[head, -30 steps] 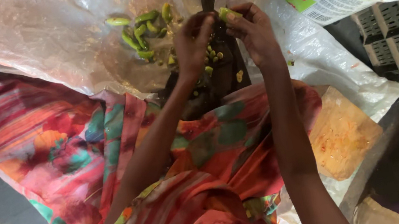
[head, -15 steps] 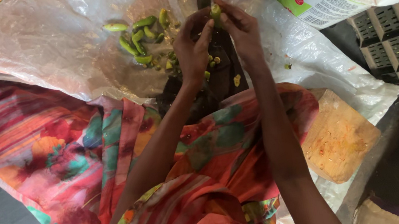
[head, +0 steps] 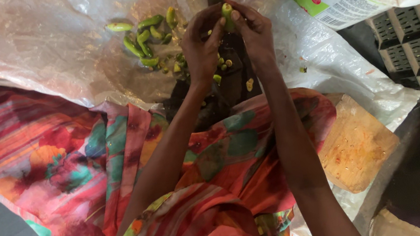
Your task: The person sits on the floor and uses a traditional blade tool to peel green vegetables. They hold each vegetable, scrape the skin off with the blade, and place the peeled pieces into a metal bowl while discarding the skins onto a plastic sheet.
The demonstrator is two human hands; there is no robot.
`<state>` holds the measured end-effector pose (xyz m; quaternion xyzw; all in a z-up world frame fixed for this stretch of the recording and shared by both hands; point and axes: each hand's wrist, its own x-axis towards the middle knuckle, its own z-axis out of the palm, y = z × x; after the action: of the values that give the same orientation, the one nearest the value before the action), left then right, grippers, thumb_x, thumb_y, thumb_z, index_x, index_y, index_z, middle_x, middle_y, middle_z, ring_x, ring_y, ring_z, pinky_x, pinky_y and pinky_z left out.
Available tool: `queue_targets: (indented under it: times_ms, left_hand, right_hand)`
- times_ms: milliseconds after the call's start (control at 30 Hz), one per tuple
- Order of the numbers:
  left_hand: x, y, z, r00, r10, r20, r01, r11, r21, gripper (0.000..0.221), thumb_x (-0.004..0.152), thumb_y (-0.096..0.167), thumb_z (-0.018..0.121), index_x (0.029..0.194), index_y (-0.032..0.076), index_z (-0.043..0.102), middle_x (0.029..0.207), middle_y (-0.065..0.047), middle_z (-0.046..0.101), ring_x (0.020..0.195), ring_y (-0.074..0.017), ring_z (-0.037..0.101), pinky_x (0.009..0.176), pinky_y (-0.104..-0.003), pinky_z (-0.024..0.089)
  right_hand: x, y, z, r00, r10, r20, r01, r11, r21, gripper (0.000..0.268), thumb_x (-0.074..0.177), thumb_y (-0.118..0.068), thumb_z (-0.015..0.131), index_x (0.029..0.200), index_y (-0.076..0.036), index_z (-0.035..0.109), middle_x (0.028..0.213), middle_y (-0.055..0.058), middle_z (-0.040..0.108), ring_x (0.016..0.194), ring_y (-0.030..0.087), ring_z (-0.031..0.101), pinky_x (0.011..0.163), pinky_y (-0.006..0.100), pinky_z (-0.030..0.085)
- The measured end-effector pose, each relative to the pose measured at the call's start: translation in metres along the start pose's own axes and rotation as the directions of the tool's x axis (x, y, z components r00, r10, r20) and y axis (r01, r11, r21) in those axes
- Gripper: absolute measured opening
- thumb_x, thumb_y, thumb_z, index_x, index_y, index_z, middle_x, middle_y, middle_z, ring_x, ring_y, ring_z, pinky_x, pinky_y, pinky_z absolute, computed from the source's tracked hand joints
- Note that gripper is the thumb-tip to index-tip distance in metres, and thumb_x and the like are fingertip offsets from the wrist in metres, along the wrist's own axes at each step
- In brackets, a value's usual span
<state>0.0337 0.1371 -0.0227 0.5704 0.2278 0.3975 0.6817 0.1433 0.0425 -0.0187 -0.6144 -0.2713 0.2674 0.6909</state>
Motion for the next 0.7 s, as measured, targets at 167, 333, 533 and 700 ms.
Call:
queue_targets:
  times_ms: [167,333,533,700]
  left_hand:
    - [0.005,0.001,-0.003,0.999,-0.016,0.042,0.020,0.995,-0.099,0.026,0.100,0.009,0.074,0.125,0.007,0.073,0.117,-0.006,0.075,0.105,-0.0149,0.074,0.089,-0.031,0.064]
    - [0.008,0.001,-0.004,0.999,0.013,0.041,-0.007,0.992,-0.126,0.027,0.100,0.006,0.073,0.126,0.006,0.073,0.120,-0.007,0.074,0.106,-0.0148,0.073,0.090,-0.029,0.065]
    - [0.015,0.001,0.000,0.998,-0.015,0.054,0.024,0.985,-0.169,0.026,0.098,0.007,0.075,0.124,0.002,0.073,0.118,-0.007,0.074,0.105,-0.0164,0.075,0.089,-0.030,0.068]
    - [0.014,0.002,0.001,0.987,-0.145,0.073,0.158,0.957,-0.241,0.030,0.096,0.012,0.078,0.124,0.001,0.072,0.108,-0.006,0.077,0.099,-0.0146,0.074,0.085,-0.029,0.067]
  right_hand:
    - [-0.003,-0.013,-0.004,0.992,-0.047,0.114,0.070,0.976,-0.206,0.039,0.108,-0.007,0.064,0.146,-0.003,0.063,0.124,0.004,0.057,0.119,0.012,0.059,0.105,0.026,0.052]
    - [-0.002,-0.015,0.000,0.991,-0.100,0.093,0.113,0.982,-0.152,0.035,0.110,-0.006,0.062,0.145,-0.004,0.063,0.128,0.003,0.059,0.123,0.012,0.059,0.109,0.027,0.050]
    - [0.001,-0.016,0.000,0.993,-0.071,0.092,0.079,0.993,-0.088,0.035,0.113,-0.009,0.056,0.146,-0.003,0.061,0.130,0.001,0.057,0.124,0.011,0.057,0.109,0.026,0.049]
    - [-0.002,-0.018,-0.003,0.989,-0.069,0.129,0.079,0.994,-0.072,0.036,0.114,-0.010,0.056,0.149,-0.002,0.060,0.129,0.000,0.054,0.125,0.010,0.055,0.111,0.024,0.046]
